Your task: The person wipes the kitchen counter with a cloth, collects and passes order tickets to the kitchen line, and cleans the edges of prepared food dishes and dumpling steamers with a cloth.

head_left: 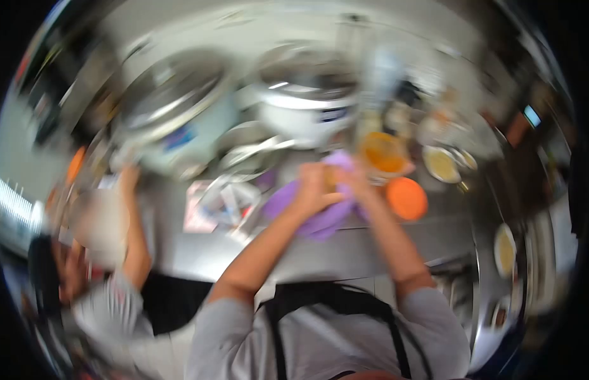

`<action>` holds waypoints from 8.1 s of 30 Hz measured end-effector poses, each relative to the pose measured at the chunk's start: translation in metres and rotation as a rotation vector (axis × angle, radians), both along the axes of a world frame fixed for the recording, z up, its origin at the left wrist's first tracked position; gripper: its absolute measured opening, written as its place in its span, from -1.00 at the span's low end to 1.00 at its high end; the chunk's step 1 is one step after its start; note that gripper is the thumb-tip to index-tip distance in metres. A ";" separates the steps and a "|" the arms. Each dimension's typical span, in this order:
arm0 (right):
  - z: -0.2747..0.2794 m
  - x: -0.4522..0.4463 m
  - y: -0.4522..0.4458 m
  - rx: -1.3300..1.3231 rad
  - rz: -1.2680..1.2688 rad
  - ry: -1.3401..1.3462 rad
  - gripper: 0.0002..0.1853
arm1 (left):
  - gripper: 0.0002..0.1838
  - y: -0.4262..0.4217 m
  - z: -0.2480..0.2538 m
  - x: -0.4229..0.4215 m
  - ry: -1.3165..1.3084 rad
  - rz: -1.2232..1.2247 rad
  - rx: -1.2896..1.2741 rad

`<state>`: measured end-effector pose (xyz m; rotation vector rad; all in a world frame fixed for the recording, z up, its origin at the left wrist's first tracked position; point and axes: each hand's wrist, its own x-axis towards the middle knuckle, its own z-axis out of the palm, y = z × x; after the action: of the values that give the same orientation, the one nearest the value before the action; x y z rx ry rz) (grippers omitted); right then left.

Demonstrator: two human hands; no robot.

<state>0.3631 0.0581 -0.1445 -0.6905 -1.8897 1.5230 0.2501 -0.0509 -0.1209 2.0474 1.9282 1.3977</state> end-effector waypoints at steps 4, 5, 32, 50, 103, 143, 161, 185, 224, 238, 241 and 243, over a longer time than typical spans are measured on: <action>-0.086 -0.008 -0.029 -0.450 -0.170 0.458 -0.53 | -0.14 0.009 0.012 -0.023 -0.475 -0.371 -0.303; -0.088 -0.004 -0.047 -0.362 -0.230 0.318 -0.52 | -0.15 0.008 0.012 -0.030 -0.685 -0.500 -0.364; -0.006 -0.060 -0.057 -0.592 -0.319 -0.076 -0.43 | -0.30 -0.004 0.096 -0.036 -0.470 -0.033 0.519; -0.025 0.430 0.164 -0.091 -0.310 -0.375 -0.67 | -0.69 0.267 0.254 0.210 -0.807 -0.403 0.403; -0.110 0.573 0.396 0.412 -0.853 -0.463 -0.97 | -0.71 0.787 0.377 0.561 -0.171 -0.120 0.402; 0.135 0.553 0.378 0.066 -0.679 0.728 -0.87 | -0.75 0.503 0.479 0.362 -0.561 0.013 0.442; 0.107 0.469 0.304 -0.022 -0.412 0.630 -0.88 | -0.37 0.257 0.304 0.498 0.101 -0.458 -0.155; 0.126 0.107 -0.177 -0.410 0.963 0.654 -0.87 | -0.61 -0.193 0.265 0.377 -0.116 0.513 0.303; 0.011 -0.133 -0.923 -0.585 1.900 -0.096 -0.79 | -0.73 -1.008 0.167 0.383 0.075 3.089 -0.567; -0.081 -0.096 -1.034 -0.718 1.462 -0.483 -0.90 | -0.86 -1.287 0.438 0.508 0.408 2.621 1.269; -0.098 -0.097 -1.054 -0.653 1.541 -0.438 -0.90 | -0.86 -1.317 0.447 0.524 0.339 2.529 1.465; -0.104 -0.102 -1.069 -0.588 1.530 -0.444 -0.91 | -0.85 -1.323 0.458 0.531 0.348 2.510 1.498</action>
<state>0.2615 -1.0110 -0.2481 0.5100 -2.4036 3.0998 0.7808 -1.3737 0.3370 0.8724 -0.8400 -0.6023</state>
